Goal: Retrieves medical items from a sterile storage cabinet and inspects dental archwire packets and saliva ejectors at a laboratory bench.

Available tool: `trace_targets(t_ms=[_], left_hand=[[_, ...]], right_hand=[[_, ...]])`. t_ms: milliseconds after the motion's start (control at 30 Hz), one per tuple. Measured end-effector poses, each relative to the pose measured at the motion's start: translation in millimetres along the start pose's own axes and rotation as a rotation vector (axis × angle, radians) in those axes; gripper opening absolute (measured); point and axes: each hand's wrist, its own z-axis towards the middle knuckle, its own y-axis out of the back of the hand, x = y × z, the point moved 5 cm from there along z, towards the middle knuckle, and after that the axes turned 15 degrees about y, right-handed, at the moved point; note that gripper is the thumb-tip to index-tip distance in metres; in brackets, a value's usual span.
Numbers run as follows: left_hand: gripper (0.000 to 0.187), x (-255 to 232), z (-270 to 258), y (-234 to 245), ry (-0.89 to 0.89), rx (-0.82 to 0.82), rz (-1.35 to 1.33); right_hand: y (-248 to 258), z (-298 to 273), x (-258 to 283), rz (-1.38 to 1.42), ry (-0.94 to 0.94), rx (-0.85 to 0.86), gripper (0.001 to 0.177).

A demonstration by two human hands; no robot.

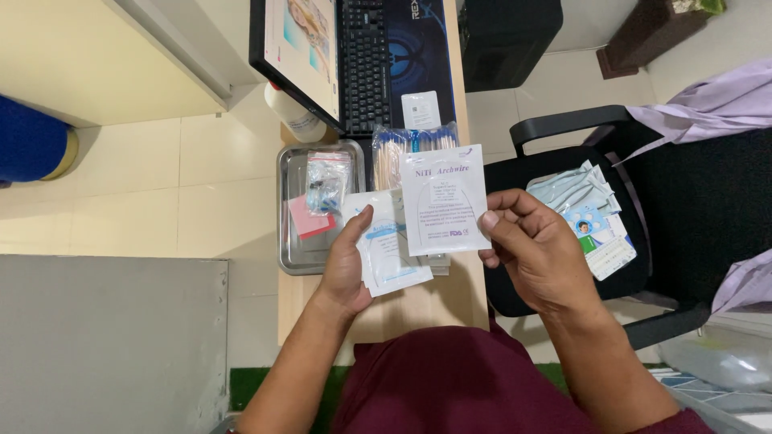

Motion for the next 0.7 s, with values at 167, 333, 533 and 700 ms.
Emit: trace_targets(t_ms=[167, 333, 533, 700], left_hand=[[0.06, 0.4, 1.0, -0.3, 0.002, 0.013, -0.005], [0.06, 0.7, 1.0, -1.6, 0.002, -0.009, 0.003], [0.06, 1.5, 0.2, -1.7, -0.006, -0.009, 0.017], [0.06, 1.5, -0.6, -2.8, -0.013, 0.0, 0.002]], right_hand=[[-0.2, 0.1, 0.2, -0.013, 0.027, 0.01, 0.017], [-2.4, 0.7, 3.1, -0.014, 0.055, 0.023, 0.017], [-3.3, 1.3, 2.6, -0.028, 0.041, 0.014, 0.016], [-1.0, 3.1, -2.6, -0.04, -0.009, -0.028, 0.016]])
